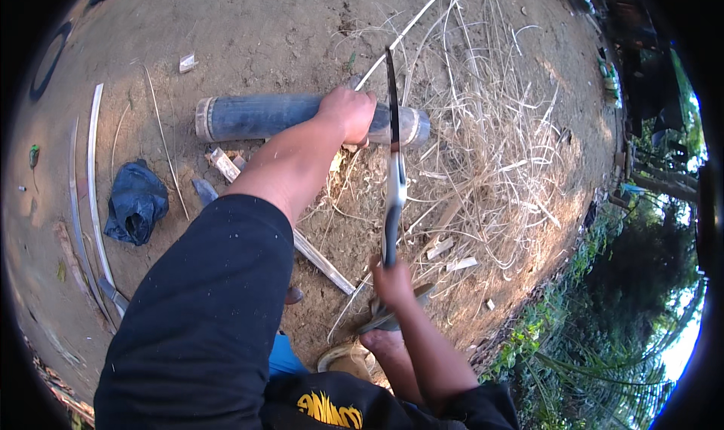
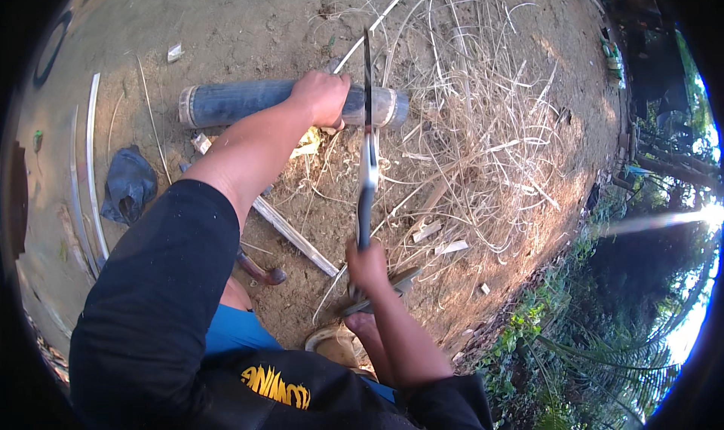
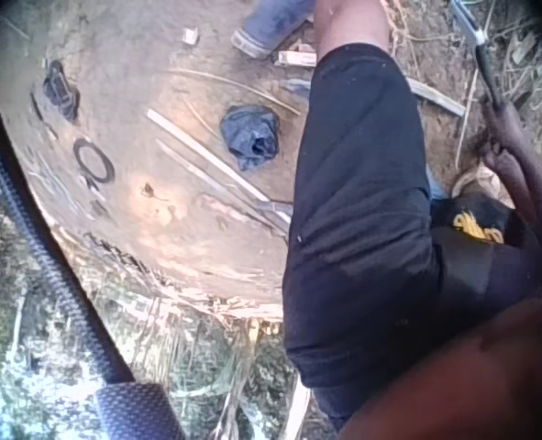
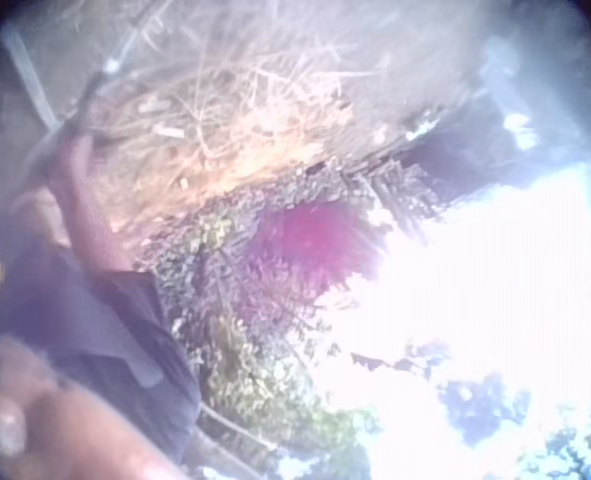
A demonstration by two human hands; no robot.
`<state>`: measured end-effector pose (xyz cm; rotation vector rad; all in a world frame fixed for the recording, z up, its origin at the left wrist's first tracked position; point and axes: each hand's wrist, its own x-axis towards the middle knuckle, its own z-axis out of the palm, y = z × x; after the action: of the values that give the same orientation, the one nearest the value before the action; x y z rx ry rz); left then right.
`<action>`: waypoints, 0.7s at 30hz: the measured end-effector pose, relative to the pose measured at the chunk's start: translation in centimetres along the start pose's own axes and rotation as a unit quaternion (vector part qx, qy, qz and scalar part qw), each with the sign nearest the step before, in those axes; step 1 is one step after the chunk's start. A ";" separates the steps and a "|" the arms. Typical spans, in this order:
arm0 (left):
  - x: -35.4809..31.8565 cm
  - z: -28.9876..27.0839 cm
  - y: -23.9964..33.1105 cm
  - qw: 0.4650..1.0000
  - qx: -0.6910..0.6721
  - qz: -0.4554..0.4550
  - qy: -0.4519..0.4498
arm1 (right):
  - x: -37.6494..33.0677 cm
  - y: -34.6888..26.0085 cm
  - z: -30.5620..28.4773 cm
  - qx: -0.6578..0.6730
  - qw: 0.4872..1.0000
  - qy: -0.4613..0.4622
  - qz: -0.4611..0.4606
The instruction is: The person saws a piece of bamboo by hand using a hand saw while holding the bamboo steady on the ground.
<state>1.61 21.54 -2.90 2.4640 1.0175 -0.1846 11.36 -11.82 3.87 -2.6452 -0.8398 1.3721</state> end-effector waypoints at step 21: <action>0.8 -1.7 2.4 1.000 -0.002 -0.001 0.007 | 5.2 -4.0 -2.3 0.019 0.999 0.033 0.000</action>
<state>3.75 21.29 -0.77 2.4644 1.0254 -0.1669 13.75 -5.49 2.53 -2.6468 -0.7985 1.2792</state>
